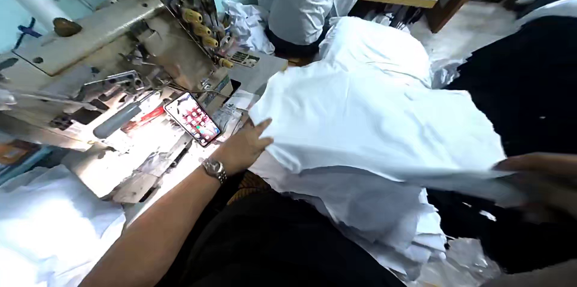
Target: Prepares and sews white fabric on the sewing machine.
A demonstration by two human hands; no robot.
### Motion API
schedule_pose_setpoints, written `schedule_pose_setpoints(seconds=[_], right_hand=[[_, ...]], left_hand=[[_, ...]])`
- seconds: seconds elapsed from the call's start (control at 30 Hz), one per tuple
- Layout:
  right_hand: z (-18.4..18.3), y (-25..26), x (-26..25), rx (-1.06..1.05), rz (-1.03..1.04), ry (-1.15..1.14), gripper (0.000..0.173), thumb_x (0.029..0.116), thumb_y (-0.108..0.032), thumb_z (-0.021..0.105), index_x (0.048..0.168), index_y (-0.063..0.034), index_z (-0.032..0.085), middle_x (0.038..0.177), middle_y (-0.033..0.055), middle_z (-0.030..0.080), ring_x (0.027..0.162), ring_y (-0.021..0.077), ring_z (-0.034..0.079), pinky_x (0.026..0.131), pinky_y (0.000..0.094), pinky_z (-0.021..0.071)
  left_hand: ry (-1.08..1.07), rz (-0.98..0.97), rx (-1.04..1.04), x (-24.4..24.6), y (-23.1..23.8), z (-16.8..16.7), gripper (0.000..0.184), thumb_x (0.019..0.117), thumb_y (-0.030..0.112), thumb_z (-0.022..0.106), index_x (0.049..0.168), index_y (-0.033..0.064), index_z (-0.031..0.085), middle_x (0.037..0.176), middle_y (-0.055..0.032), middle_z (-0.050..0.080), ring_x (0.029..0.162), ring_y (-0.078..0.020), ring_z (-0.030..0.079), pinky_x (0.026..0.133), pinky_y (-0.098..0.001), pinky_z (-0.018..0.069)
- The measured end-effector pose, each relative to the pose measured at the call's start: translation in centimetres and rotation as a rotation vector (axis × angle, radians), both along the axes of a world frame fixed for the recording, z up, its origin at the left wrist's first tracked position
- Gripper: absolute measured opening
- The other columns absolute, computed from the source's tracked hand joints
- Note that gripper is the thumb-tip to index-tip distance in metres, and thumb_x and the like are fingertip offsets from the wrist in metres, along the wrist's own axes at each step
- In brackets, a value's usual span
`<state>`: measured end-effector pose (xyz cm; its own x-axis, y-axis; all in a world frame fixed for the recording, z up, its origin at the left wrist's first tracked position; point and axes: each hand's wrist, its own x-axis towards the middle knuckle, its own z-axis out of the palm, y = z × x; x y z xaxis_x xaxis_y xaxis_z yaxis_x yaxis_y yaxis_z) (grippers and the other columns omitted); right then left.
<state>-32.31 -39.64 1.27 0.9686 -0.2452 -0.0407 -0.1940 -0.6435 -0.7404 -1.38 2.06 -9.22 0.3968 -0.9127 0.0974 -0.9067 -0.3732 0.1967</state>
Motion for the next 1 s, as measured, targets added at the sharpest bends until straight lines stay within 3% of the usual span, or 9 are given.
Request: schedule_pose_setpoints(seconds=[0.07,0.13,0.27,0.43,0.57,0.7,0.83,0.93,1.0], right_hand=[[-1.4,0.4,1.6,-0.035,0.049,0.169,0.022,0.1026,-0.017,0.059,0.116,-0.0047,0.072,0.084,0.0076,0.073,0.056,0.0103,0.063,0.049,0.0296,0.0555],[-2.1,0.1,3.2,-0.091,-0.018,0.211,0.026,0.1044,-0.028,0.058,0.117,-0.0095,0.072,0.091,0.0086,0.075,0.059,0.0148,0.067,0.049,0.0335,0.0559],[-1.5,0.5,8.1,-0.220,0.030,0.040,0.034,0.1017,-0.044,0.057,0.119,-0.0181,0.071,0.091,0.0037,0.074,0.068,0.0137,0.071,0.054,0.0343,0.0594],[-0.5,6.7,18.8,-0.343,0.598,-0.090,0.041,0.1019,-0.048,0.054,0.128,-0.0200,0.068,0.094,0.0038,0.075,0.075,0.0170,0.071,0.068,0.0444,0.0604],[-0.9,16.2,26.2,-0.450,1.005,-0.023,0.036,0.0991,-0.043,0.061,0.124,-0.0177,0.070,0.094,0.0052,0.075,0.078,0.0232,0.073,0.071,0.0516,0.0610],[-3.2,27.2,31.1,-0.540,1.437,0.088,0.032,0.1002,-0.032,0.067,0.124,-0.0116,0.070,0.090,0.0124,0.074,0.079,0.0307,0.072,0.077,0.0573,0.0579],[-5.4,38.9,31.8,-0.581,1.762,0.264,0.033,0.1043,-0.033,0.060,0.129,-0.0121,0.067,0.108,0.0146,0.073,0.101,0.0326,0.071,0.093,0.0578,0.0538],[-9.4,45.6,31.7,-0.417,1.817,0.272,0.034,0.1065,-0.032,0.056,0.131,-0.0104,0.065,0.101,0.0147,0.072,0.091,0.0298,0.070,0.088,0.0539,0.0545],[-13.3,48.3,31.3,-0.282,1.745,0.173,0.031,0.1063,-0.027,0.054,0.126,-0.0070,0.066,0.103,0.0140,0.072,0.094,0.0286,0.070,0.090,0.0527,0.0553]], left_hand=[[0.122,0.044,0.211,-0.8,1.3,-3.9,0.032,0.1027,0.013,0.052,0.130,0.0129,0.069,0.157,-0.0214,0.045,0.133,-0.0465,0.053,0.105,-0.0618,0.0469],[0.242,0.091,0.370,-1.6,2.0,-5.2,0.038,0.1057,0.014,0.047,0.141,0.0129,0.062,0.160,-0.0217,0.040,0.137,-0.0460,0.050,0.108,-0.0613,0.0446],[0.295,0.142,0.249,-2.6,3.5,-4.6,0.040,0.1072,0.016,0.043,0.142,0.0163,0.061,0.159,-0.0196,0.042,0.140,-0.0390,0.050,0.111,-0.0568,0.0436],[0.331,0.231,0.088,-4.7,7.7,-3.5,0.035,0.1088,0.023,0.045,0.122,0.0051,0.071,0.149,-0.0190,0.054,0.135,-0.0341,0.056,0.110,-0.0515,0.0473],[0.260,0.357,-0.084,-8.2,15.2,-1.0,0.029,0.1080,0.021,0.049,0.120,0.0047,0.070,0.133,-0.0152,0.065,0.121,-0.0276,0.066,0.102,-0.0437,0.0537],[0.073,0.796,-0.374,-11.7,24.5,0.4,0.025,0.1050,0.016,0.053,0.117,0.0038,0.072,0.119,-0.0102,0.072,0.110,-0.0178,0.069,0.101,-0.0354,0.0544],[-0.145,1.384,-0.408,-15.8,31.7,-1.2,0.027,0.1045,0.020,0.057,0.123,0.0033,0.068,0.119,-0.0148,0.068,0.101,-0.0233,0.070,0.092,-0.0427,0.0593],[-0.149,1.732,-0.461,-18.1,34.0,-4.8,0.048,0.0950,0.035,0.072,0.125,-0.0004,0.064,0.117,-0.0200,0.066,0.101,-0.0311,0.068,0.092,-0.0501,0.0567],[-0.125,1.767,-0.475,-18.5,33.8,-5.1,0.055,0.0912,0.042,0.075,0.123,-0.0013,0.063,0.109,-0.0190,0.067,0.097,-0.0306,0.067,0.089,-0.0499,0.0562]])
